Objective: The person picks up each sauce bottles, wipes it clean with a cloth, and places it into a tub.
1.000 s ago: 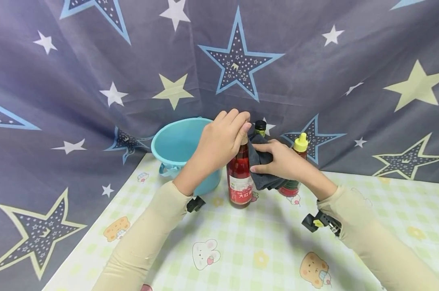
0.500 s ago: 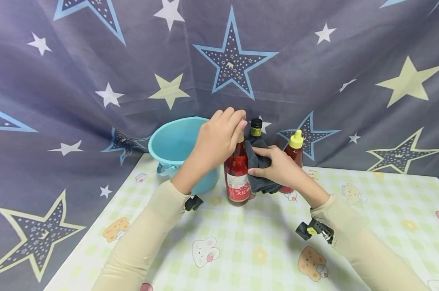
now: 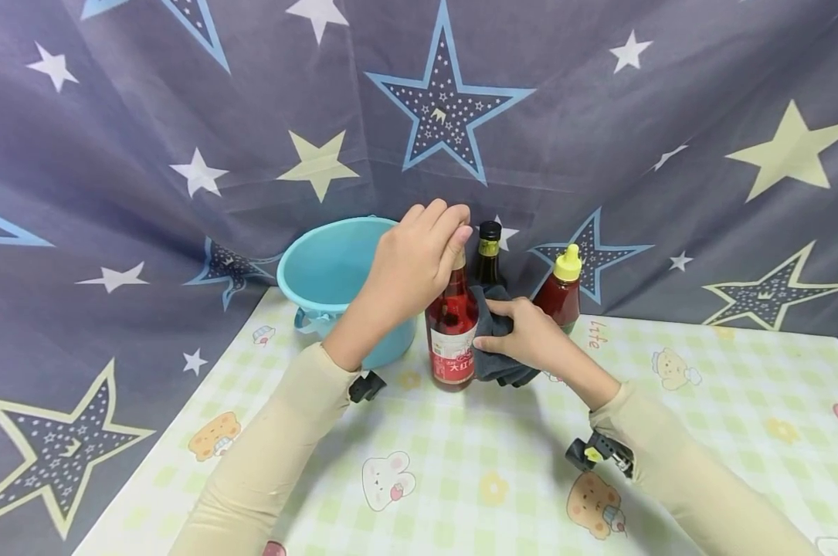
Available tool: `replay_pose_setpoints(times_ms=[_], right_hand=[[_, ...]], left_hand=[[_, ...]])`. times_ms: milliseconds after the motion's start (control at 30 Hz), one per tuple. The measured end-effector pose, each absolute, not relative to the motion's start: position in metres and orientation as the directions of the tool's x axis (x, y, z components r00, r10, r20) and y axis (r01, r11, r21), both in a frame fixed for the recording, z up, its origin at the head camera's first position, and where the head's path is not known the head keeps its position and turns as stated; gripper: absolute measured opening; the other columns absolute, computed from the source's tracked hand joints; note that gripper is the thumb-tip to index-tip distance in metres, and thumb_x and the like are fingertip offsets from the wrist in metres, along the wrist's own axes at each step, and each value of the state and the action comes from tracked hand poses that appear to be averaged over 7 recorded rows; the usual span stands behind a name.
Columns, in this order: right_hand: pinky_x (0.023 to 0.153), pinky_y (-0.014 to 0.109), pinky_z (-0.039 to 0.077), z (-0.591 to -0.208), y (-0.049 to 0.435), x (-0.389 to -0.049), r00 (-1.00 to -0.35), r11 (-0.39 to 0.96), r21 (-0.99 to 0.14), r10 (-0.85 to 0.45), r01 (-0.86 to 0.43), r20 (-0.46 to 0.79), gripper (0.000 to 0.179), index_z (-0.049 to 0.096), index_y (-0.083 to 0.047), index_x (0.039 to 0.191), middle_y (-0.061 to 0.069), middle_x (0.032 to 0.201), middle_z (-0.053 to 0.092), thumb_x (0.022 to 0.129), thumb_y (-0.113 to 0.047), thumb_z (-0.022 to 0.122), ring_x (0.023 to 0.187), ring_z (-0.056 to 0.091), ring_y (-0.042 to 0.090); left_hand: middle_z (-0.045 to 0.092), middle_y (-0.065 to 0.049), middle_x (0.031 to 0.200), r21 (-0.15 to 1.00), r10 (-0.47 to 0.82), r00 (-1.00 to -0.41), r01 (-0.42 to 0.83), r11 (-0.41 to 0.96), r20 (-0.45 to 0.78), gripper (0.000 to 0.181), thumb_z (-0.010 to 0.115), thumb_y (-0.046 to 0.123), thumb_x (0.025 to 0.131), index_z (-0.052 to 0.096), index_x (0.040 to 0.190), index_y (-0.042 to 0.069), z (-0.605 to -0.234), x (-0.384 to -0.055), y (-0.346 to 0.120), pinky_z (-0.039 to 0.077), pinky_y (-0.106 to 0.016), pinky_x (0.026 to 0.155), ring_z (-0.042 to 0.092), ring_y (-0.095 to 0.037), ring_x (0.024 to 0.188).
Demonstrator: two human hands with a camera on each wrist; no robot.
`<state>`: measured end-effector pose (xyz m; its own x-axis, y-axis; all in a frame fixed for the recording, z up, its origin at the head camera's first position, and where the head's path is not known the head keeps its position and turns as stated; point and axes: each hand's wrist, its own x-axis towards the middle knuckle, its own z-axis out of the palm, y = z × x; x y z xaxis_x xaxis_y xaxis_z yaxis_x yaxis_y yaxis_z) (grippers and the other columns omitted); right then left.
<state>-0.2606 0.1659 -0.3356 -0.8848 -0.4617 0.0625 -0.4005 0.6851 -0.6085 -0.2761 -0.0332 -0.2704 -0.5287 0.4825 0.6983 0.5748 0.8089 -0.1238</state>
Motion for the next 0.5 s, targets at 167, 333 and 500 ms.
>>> replay_pose_setpoints(times_ms=[167, 333, 500], right_hand=[[0.079, 0.036, 0.049, -0.346, 0.165, -0.259, -0.896, 0.706, -0.605, -0.443, -0.368, 0.028, 0.066, 0.052, 0.007, 0.143, 0.030, 0.137, 0.060, 0.092, -0.026, 0.078, 0.100, 0.064, 0.028], [0.080, 0.038, 0.049, -0.356, 0.160, -0.260, -0.901, 0.732, -0.576, -0.434, -0.363, 0.017, 0.066, 0.054, 0.008, 0.141, 0.031, 0.132, 0.062, 0.091, -0.026, 0.079, 0.097, 0.063, 0.028], [0.085, 0.044, 0.055, -0.365, 0.157, -0.259, -0.908, 0.759, -0.559, -0.419, -0.334, -0.027, 0.065, 0.055, 0.008, 0.141, 0.031, 0.131, 0.064, 0.090, -0.026, 0.079, 0.100, 0.068, 0.032]], left_hand=[[0.066, -0.004, 0.114, -0.109, 0.476, -0.530, 0.581, 0.807, 0.702, 0.035, 0.041, 0.032, 0.111, 0.063, 0.128, 0.012, -0.268, -0.275, -0.032, 0.054, -0.028, 0.074, 0.058, -0.023, 0.085], [0.067, -0.005, 0.116, -0.099, 0.471, -0.545, 0.576, 0.812, 0.694, 0.035, 0.041, 0.033, 0.111, 0.063, 0.128, 0.012, -0.268, -0.273, -0.033, 0.055, -0.028, 0.076, 0.060, -0.023, 0.087], [0.067, -0.004, 0.117, -0.092, 0.464, -0.558, 0.567, 0.819, 0.688, 0.034, 0.042, 0.033, 0.111, 0.063, 0.129, 0.012, -0.269, -0.273, -0.032, 0.056, -0.028, 0.077, 0.060, -0.023, 0.088]])
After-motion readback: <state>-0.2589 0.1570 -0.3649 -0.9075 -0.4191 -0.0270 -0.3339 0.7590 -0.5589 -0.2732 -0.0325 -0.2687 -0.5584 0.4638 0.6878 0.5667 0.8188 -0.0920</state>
